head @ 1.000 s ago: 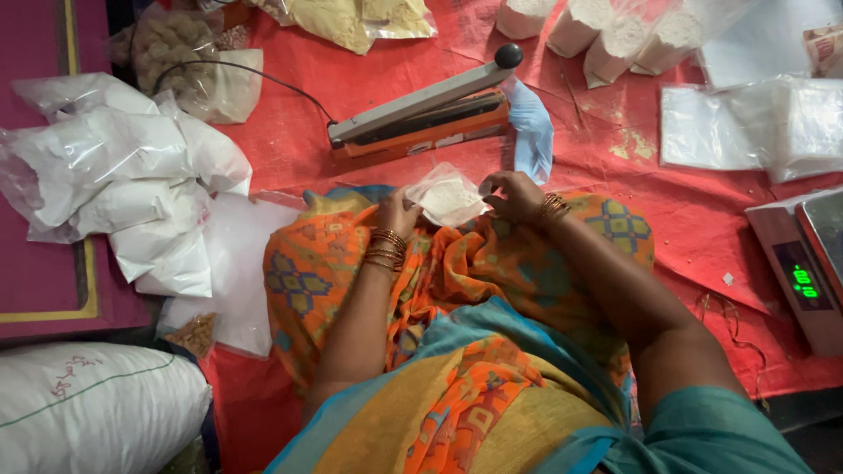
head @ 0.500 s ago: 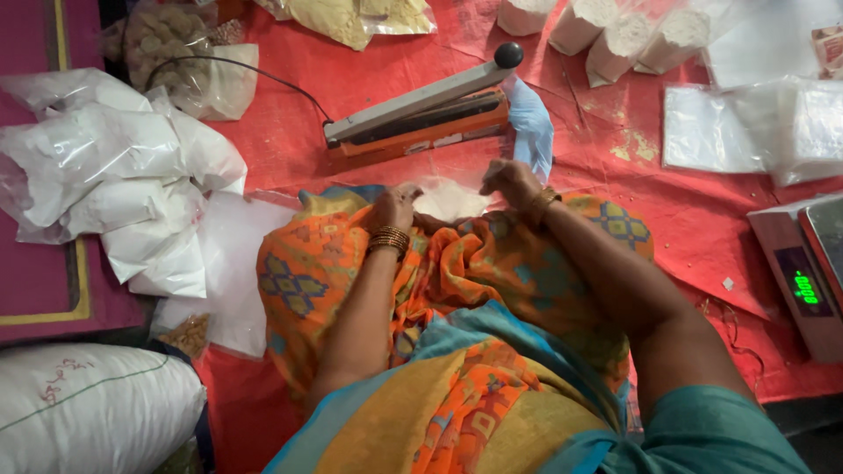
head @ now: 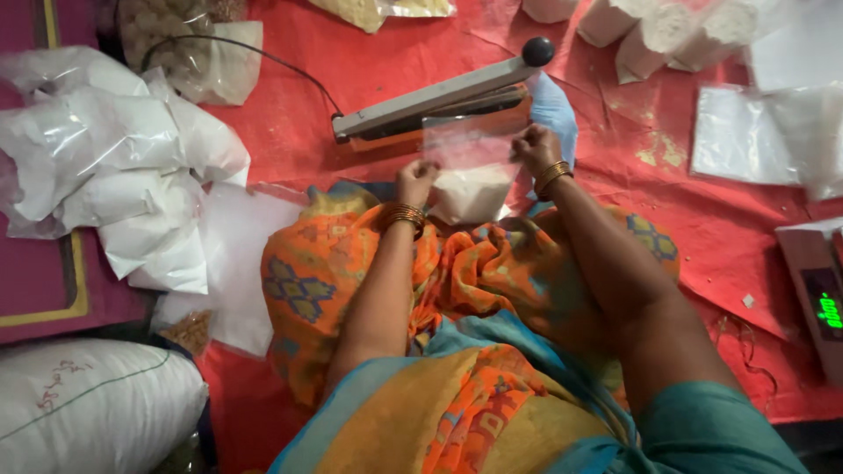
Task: The person sits on a red floor covering and repeatedly fills small plastic bags with a white powder, seals them using a handheld heat sealer, and places the sealed bags aside. A digital scale and stacks of empty bags are visible nearby.
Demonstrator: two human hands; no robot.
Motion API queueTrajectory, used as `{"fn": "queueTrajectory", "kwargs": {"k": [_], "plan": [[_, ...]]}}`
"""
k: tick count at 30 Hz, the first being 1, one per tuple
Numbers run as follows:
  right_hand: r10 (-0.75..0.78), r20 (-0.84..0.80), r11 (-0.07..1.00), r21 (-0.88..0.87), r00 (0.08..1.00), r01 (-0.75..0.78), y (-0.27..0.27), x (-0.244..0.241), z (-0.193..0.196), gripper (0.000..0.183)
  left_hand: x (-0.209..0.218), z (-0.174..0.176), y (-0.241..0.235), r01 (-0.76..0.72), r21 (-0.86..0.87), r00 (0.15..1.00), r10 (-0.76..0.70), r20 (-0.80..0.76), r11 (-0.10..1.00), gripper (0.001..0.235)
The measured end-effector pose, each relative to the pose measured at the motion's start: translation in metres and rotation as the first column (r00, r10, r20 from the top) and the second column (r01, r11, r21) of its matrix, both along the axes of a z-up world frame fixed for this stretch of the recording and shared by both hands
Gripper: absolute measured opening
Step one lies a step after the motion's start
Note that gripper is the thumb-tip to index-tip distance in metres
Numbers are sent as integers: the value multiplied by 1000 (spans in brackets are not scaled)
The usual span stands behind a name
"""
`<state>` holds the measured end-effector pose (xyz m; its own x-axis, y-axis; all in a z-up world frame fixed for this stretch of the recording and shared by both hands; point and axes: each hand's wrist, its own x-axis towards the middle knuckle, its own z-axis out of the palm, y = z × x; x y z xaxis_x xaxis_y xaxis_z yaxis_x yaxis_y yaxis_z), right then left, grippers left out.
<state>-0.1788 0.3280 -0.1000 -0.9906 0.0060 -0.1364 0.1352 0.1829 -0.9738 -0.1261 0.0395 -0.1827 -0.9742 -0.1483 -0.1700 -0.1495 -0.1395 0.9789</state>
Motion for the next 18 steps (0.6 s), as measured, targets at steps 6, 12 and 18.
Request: {"fn": "queueTrajectory", "kwargs": {"k": [6,12,18], "plan": [[-154,4,918,370,988,141,-14,-14,11,6,-17,-18,15,-83,-114,993,92,77,990,18],[-132,-104,862,480,986,166,-23,-31,-11,15,-19,-21,15,-155,-330,968,209,136,931,17],[-198,4,890,419,980,178,-22,-46,-39,13,-21,-27,19,-203,-370,947,278,162,907,31]]}}
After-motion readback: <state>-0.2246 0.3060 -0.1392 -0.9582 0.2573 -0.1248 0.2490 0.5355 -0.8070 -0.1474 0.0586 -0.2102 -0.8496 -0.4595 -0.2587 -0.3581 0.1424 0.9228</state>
